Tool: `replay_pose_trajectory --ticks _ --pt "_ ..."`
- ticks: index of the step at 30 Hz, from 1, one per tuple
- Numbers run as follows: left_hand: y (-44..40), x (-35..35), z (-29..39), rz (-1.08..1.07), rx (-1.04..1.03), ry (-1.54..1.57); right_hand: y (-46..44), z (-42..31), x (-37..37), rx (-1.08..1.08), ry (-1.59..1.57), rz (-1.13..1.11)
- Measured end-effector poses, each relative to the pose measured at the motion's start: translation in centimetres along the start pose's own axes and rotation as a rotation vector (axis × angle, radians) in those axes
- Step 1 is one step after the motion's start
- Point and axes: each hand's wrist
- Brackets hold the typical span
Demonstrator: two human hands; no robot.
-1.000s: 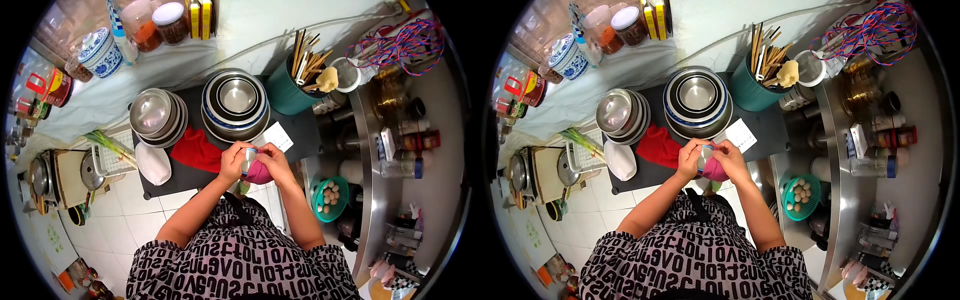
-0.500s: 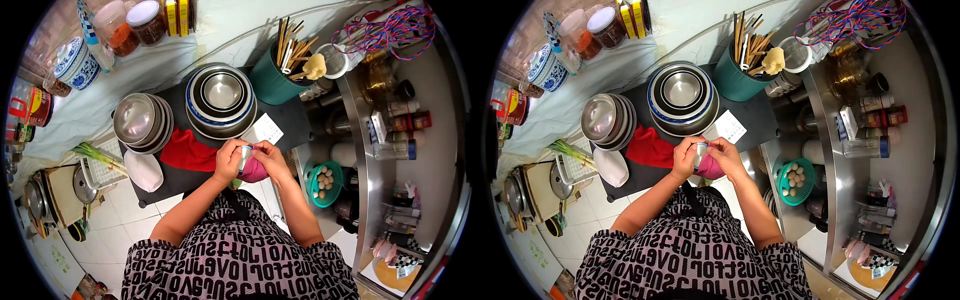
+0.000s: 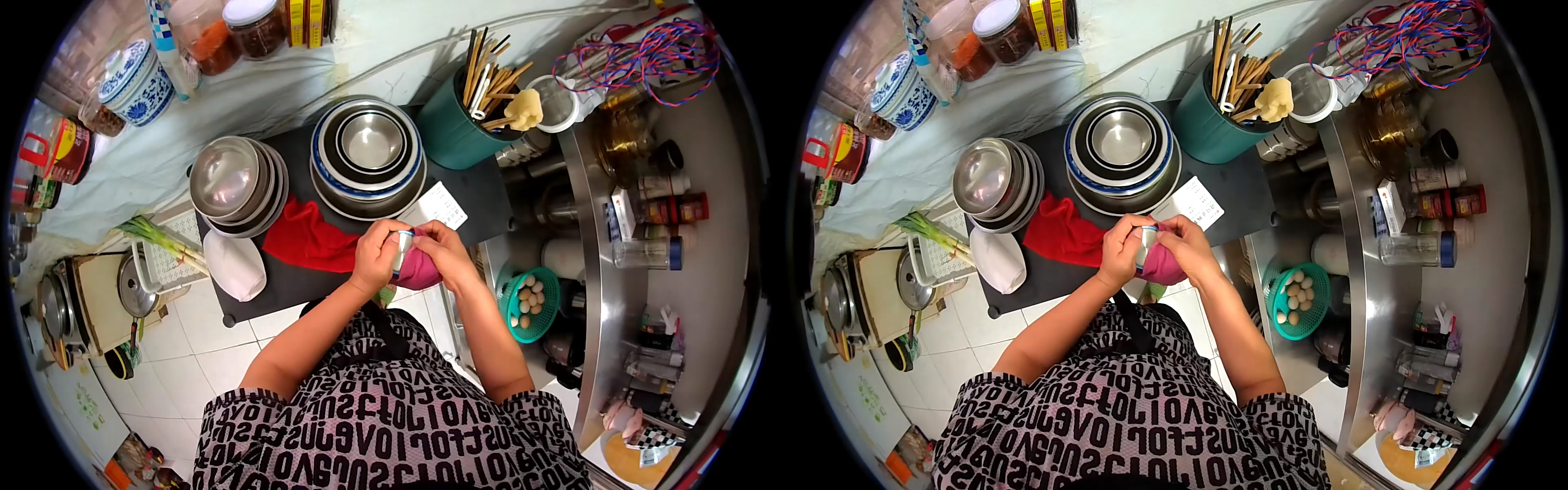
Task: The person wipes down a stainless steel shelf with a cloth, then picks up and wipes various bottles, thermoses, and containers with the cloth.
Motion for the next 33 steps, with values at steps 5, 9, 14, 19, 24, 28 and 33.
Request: replay_pose_trajectory --ticks 5,9,14,19,24,28,33 --pt "0.0 -0.2 -0.2 -0.029 0.033 0.05 0.9 -0.6 0.3 -0.01 -0.045 -0.016" --pt "0.1 -0.3 0.0 -0.01 0.0 -0.017 0.1 0.1 0.1 0.0 -0.023 0.011" --pt "0.3 -0.4 0.1 -0.014 0.032 0.01 0.2 0.1 0.7 -0.006 0.011 -0.021" --pt "0.1 -0.4 0.0 0.004 0.002 0.004 0.1 -0.3 0.3 -0.028 -0.003 -0.017" --pt "0.2 -0.3 0.2 0.006 -0.004 -0.028 0.1 -0.5 0.1 0.014 0.053 -0.002" --pt "0.1 -0.4 0.0 -0.021 0.03 0.023 0.5 -0.4 0.4 -0.015 -0.038 -0.01" --pt "0.1 -0.4 0.3 -0.005 -0.006 -0.042 0.0 0.4 -0.4 0.089 0.075 0.047"
Point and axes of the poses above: each hand's wrist, its own y-axis away from the middle knuckle, its own x-axis out of the back of the hand, z = x × y, and after that the axes turned 8 degrees about y, right-handed
